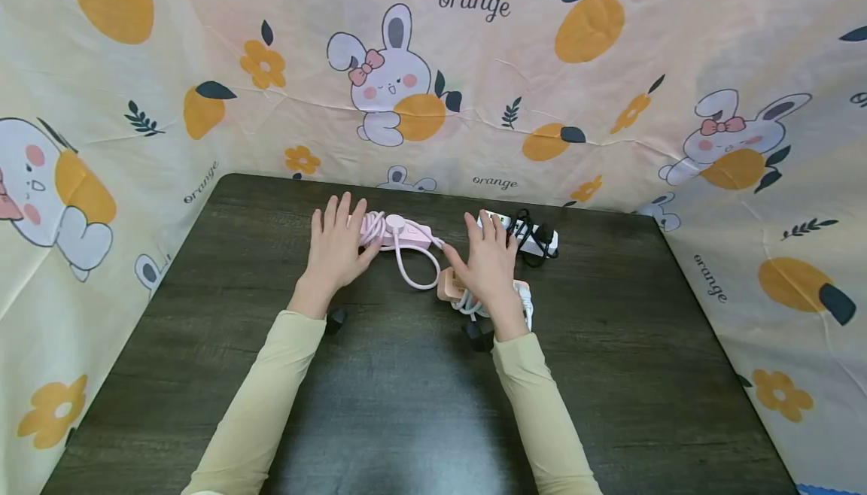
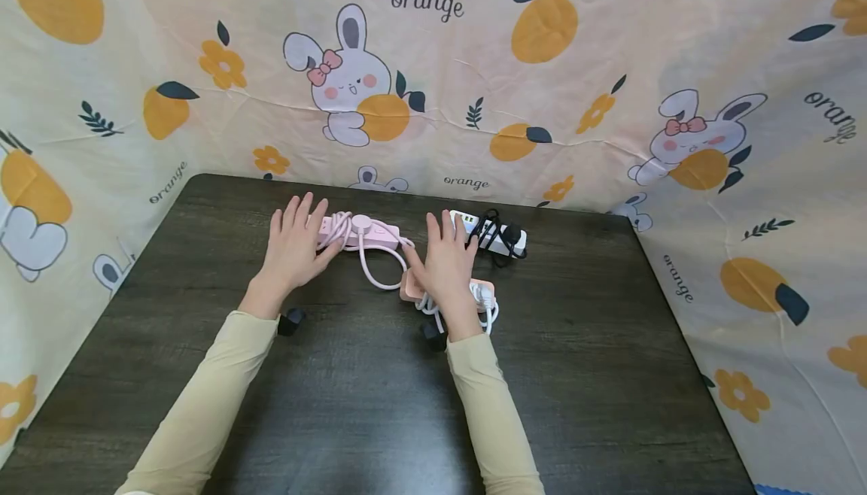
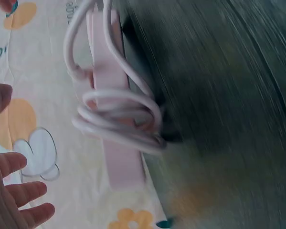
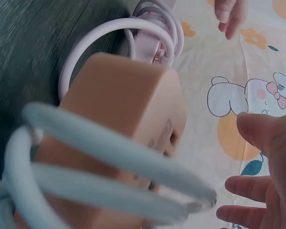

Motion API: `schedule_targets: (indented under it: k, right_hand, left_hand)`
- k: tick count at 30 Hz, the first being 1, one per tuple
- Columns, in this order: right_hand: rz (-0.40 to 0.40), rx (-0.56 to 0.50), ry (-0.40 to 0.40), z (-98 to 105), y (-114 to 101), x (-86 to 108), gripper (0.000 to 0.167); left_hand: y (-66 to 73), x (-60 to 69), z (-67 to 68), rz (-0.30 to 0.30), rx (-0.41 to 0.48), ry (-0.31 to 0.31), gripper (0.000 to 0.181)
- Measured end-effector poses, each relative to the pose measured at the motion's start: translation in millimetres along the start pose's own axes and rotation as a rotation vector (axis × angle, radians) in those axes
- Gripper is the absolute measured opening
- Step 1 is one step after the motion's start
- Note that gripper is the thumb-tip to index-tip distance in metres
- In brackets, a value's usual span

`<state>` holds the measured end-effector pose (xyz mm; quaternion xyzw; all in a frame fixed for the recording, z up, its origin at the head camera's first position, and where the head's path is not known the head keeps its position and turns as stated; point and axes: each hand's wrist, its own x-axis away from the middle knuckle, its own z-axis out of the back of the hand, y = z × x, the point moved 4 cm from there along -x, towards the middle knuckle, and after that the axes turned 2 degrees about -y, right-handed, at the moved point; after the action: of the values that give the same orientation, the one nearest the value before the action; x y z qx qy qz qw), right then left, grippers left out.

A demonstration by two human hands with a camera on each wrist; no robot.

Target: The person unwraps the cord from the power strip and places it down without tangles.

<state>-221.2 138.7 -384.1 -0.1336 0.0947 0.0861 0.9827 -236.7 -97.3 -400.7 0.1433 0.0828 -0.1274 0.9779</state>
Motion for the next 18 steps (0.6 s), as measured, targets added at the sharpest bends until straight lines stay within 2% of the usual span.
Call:
schedule_targets:
  k: [5, 9, 12, 14, 18]
  right_hand:
    - [0.032, -0.077, 0.066, 0.3, -9.8, -5.1, 0.057]
    - [0.067, -0.160, 0.103, -0.7, -20.2, -9.6, 0.050]
    - [0.063, -0.230, 0.079, -2.4, -27.9, -13.7, 0.048]
    - [0.036, -0.265, 0.034, -4.3, -32.4, -16.8, 0.047]
    - [0.017, -0.289, -0.038, -10.1, -39.9, -22.9, 0.047]
  left_hand:
    - [-16.6, 0.5, -0.1, 0.015, 0.049, 0.000, 0.069]
    - [-29.8, 0.3, -3.2, 0.039, 0.135, -0.024, 0.064]
    - [-39.6, -0.9, -7.2, 0.064, 0.216, -0.042, 0.063]
    - [-45.1, -1.7, -9.5, 0.081, 0.274, -0.047, 0.064]
    - [-55.0, -3.5, -14.4, 0.118, 0.415, -0.057, 0.065]
